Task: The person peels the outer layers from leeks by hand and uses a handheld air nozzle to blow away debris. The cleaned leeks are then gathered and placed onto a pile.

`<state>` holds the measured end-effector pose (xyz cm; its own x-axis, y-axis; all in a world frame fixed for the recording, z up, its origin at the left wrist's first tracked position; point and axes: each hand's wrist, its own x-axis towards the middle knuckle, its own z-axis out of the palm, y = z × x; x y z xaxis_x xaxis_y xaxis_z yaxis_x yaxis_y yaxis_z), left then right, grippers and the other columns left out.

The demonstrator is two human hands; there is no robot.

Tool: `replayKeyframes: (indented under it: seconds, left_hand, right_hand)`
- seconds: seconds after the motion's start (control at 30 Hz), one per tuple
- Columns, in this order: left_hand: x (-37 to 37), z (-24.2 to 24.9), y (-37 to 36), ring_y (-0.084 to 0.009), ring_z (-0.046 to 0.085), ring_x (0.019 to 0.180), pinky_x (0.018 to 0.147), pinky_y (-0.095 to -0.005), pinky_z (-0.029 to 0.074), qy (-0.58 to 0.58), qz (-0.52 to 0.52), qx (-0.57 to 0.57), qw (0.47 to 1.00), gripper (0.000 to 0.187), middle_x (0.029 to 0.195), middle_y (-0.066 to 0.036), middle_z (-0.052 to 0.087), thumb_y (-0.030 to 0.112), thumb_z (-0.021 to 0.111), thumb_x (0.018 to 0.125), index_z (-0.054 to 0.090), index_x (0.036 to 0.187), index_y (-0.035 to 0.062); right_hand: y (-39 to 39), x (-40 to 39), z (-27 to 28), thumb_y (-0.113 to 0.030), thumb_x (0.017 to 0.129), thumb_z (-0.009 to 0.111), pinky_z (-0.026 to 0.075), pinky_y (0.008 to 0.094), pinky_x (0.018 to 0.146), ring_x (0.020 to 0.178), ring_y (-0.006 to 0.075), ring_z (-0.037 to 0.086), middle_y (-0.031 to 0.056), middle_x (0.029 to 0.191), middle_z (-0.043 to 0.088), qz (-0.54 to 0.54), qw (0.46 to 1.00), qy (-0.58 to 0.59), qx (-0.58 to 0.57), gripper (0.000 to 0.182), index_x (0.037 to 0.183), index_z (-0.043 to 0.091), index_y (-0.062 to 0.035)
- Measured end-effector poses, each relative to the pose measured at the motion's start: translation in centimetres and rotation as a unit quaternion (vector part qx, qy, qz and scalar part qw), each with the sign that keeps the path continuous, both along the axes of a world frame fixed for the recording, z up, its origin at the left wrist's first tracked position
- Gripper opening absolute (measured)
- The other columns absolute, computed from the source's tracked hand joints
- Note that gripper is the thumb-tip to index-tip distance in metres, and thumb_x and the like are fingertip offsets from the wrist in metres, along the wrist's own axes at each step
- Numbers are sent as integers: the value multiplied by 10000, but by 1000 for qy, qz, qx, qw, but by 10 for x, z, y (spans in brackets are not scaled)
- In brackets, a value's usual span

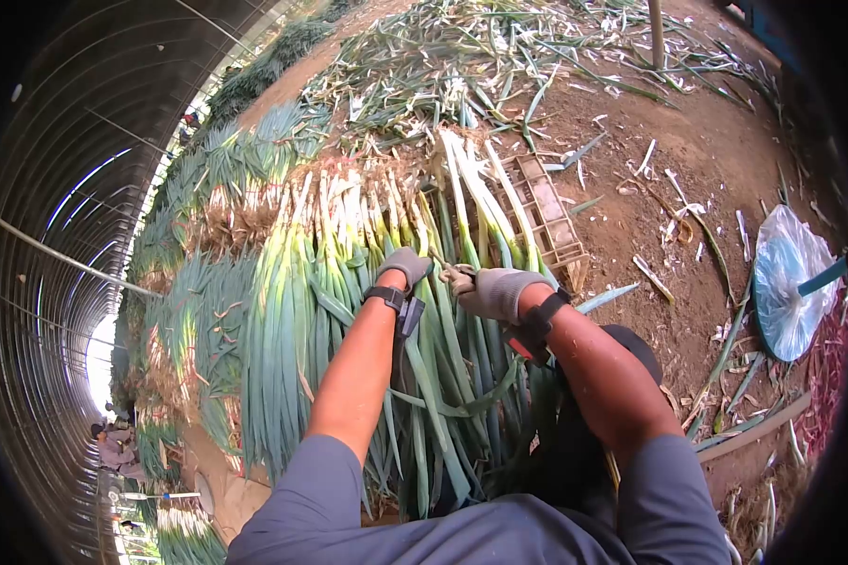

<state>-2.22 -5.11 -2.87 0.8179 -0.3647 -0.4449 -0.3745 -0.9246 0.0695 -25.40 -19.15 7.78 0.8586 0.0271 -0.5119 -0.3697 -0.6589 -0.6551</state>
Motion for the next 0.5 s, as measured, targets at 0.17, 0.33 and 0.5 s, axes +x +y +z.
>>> replayKeyframes:
  seconds: [0.17, 0.33, 0.5]
  left_hand:
    - [4, 0, 0, -408, 601, 1245, 1053, -419, 476, 28, -19, -40, 999, 759, 1370, -278, 601, 488, 644, 835, 565, 1389, -24]
    - [-11, 33, 16, -420, 603, 1232, 1045, -408, 476, 28, -65, -99, 993, 738, 1330, -317, 606, 468, 640, 857, 572, 1342, -84]
    - [-31, 37, 45, -461, 617, 1170, 1011, -451, 496, 9, -108, -147, 983, 640, 1250, -335, 632, 406, 635, 881, 583, 1303, -72]
  right_hand:
    - [-7, 8, -5, -465, 1005, 318, 530, 393, 781, 847, 280, 683, 225, 976, 677, 6, 999, -31, 25, 583, 1415, 508, -97]
    - [-9, 21, 0, -475, 977, 343, 542, 365, 617, 614, 228, 668, 159, 721, 647, -47, 998, 1, 30, 601, 1154, 647, 13]
    - [0, 34, -20, -653, 971, 396, 494, 391, 488, 483, 228, 581, 114, 602, 574, -81, 995, -32, 49, 716, 1007, 674, 6]
